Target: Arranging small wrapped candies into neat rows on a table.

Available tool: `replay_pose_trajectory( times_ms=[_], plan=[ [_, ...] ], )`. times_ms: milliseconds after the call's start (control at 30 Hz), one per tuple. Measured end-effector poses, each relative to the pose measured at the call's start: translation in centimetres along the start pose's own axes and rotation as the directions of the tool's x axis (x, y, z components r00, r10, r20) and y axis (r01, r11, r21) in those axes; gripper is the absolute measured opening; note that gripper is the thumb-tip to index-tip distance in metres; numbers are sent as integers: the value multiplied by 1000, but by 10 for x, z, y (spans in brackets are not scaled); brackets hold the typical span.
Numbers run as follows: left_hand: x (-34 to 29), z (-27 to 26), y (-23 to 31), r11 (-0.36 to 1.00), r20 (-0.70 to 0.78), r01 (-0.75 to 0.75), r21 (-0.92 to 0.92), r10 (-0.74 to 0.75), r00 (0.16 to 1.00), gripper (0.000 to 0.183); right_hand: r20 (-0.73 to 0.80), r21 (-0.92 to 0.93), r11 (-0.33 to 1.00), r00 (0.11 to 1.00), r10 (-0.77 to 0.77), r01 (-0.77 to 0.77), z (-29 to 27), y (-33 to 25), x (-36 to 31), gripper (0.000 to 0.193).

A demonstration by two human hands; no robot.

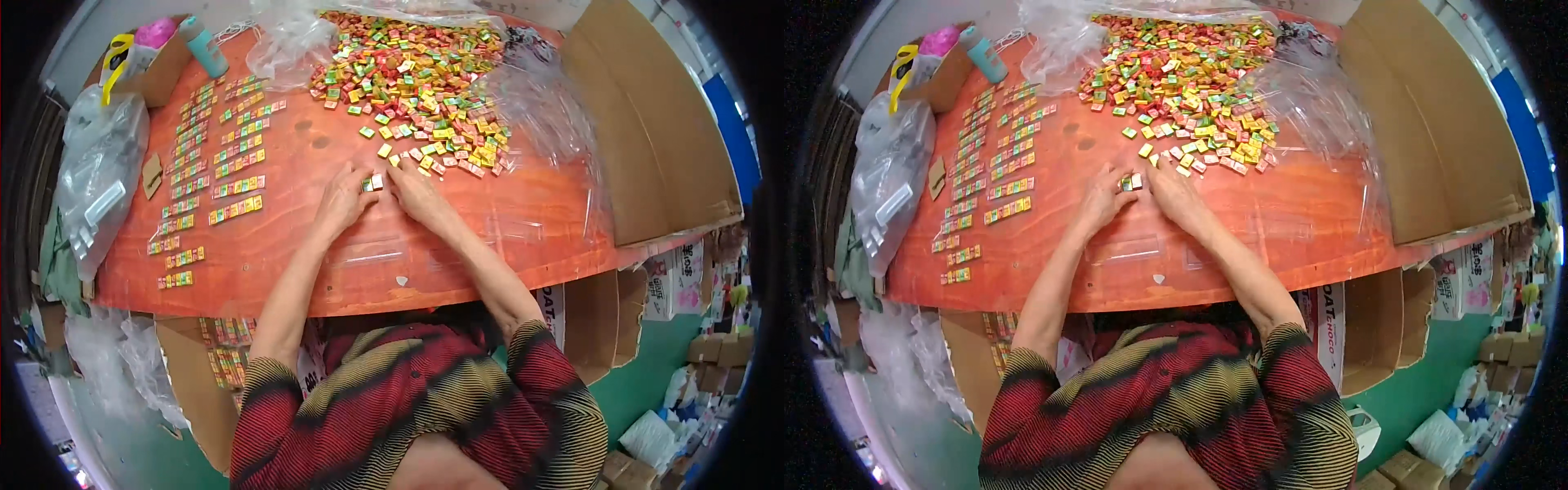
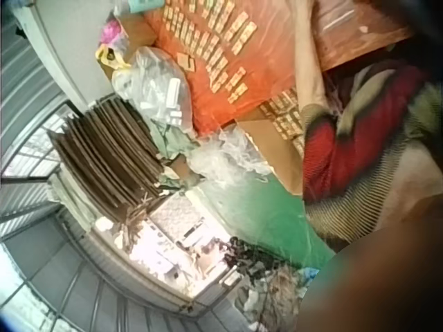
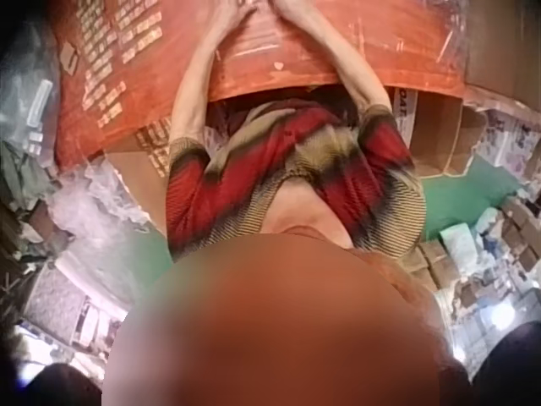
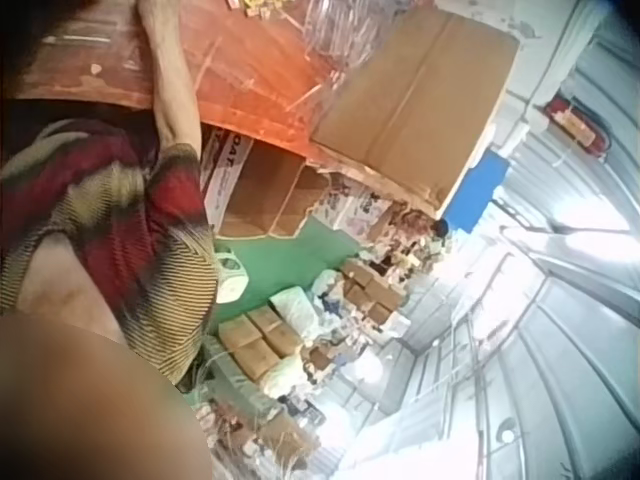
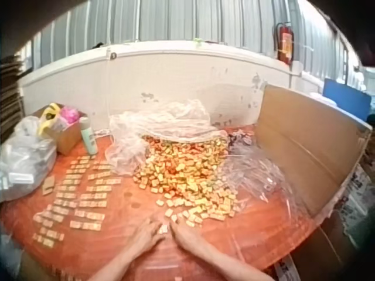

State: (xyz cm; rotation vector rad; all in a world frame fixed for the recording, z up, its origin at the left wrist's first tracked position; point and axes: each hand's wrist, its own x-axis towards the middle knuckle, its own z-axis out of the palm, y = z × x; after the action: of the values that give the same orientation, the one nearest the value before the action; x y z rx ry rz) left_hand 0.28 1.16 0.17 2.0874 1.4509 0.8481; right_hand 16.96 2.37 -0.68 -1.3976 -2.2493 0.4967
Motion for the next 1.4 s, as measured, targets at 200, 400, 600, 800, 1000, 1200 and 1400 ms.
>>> replay_pose_trajectory(
  times_ms=[200,400,600,800,1000,1200,1400],
  plan=[
    [-4,4,13,996,2,19,85,-19,1000,42,20,-6,997,997,78,-78,-29,-11,-13,26],
    [-1,14,23,996,39,-4,87,1,999,42,-64,-195,981,997,-35,22,-40,19,-18,31],
    [1,21,38,989,33,-51,140,47,998,51,-83,-209,977,995,-56,37,-31,21,-36,26],
    [1,28,36,977,-21,-37,212,43,999,50,-100,-81,997,995,9,-17,-62,20,-30,28],
    [4,24,43,971,28,-84,225,80,996,48,32,-85,996,999,-28,31,-58,45,-19,24],
    [2,26,40,962,0,-84,258,87,996,48,-65,-83,996,997,-35,30,-53,41,-21,22],
    [3,29,39,956,-23,-101,277,112,994,46,-60,-160,987,998,-24,14,-49,39,-26,23]
  ],
)
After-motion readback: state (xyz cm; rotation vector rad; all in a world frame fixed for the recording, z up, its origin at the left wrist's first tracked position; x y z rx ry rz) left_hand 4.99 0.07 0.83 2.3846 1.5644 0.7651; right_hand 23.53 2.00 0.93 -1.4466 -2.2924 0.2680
